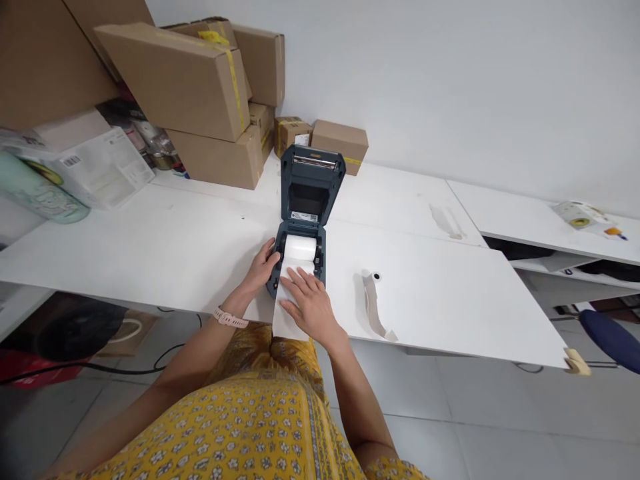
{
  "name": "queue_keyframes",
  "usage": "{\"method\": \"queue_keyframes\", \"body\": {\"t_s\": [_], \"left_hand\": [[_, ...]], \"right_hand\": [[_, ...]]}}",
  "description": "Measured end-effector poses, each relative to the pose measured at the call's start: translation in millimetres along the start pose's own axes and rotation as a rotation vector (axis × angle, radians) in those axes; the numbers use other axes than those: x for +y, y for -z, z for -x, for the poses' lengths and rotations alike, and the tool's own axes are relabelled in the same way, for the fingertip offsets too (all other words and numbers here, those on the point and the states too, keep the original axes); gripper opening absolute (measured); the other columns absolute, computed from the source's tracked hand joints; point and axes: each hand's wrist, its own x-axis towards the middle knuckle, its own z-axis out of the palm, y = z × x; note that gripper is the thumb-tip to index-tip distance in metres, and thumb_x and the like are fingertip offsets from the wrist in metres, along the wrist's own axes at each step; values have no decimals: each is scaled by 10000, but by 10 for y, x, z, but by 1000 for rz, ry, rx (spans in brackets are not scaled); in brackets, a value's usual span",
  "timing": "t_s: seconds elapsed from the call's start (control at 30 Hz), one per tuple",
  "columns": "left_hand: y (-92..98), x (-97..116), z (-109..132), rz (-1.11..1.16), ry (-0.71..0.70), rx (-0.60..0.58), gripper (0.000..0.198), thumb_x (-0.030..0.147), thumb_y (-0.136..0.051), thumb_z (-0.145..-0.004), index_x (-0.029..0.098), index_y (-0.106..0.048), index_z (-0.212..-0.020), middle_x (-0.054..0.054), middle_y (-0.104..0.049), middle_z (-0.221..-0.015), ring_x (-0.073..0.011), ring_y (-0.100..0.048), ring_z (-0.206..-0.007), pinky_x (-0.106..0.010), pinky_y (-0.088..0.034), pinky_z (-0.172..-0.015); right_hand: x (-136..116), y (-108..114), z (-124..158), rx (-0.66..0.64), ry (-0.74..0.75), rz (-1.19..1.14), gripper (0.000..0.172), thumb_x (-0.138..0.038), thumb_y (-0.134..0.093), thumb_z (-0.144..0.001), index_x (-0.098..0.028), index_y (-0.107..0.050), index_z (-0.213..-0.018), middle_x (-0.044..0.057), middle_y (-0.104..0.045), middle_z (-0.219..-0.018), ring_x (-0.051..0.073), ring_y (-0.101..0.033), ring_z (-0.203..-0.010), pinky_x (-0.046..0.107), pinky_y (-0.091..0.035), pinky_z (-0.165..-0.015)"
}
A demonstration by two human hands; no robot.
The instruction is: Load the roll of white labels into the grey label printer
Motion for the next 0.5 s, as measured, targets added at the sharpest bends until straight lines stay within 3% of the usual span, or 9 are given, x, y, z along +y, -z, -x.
{"method": "queue_keyframes", "body": {"t_s": [0.33, 0.5], "left_hand": [[-7, 105, 21, -6, 24, 18, 632, 364, -535, -930, 160, -418, -1517, -150, -421, -1618, -264, -422, -1487, -416, -372, -1210], [-45, 172, 305, 58, 86, 19, 696, 464, -571, -933, 204, -368, -1546, -144, -445, -1604, -278, -459, -1460, -435, -411, -1183]], "right_hand": [[-4, -9, 16, 34, -14, -21, 474, -471, -474, -1031, -309, -536, -1471, 44, -463, -1604, 318, -410, -1497, 547, -458, -1107], [-9, -16, 46, 25, -20, -91, 494, -477, -516, -1015, -311, -528, -1480, 51, -438, -1618, 316, -368, -1524, 569, -425, -1148]]}}
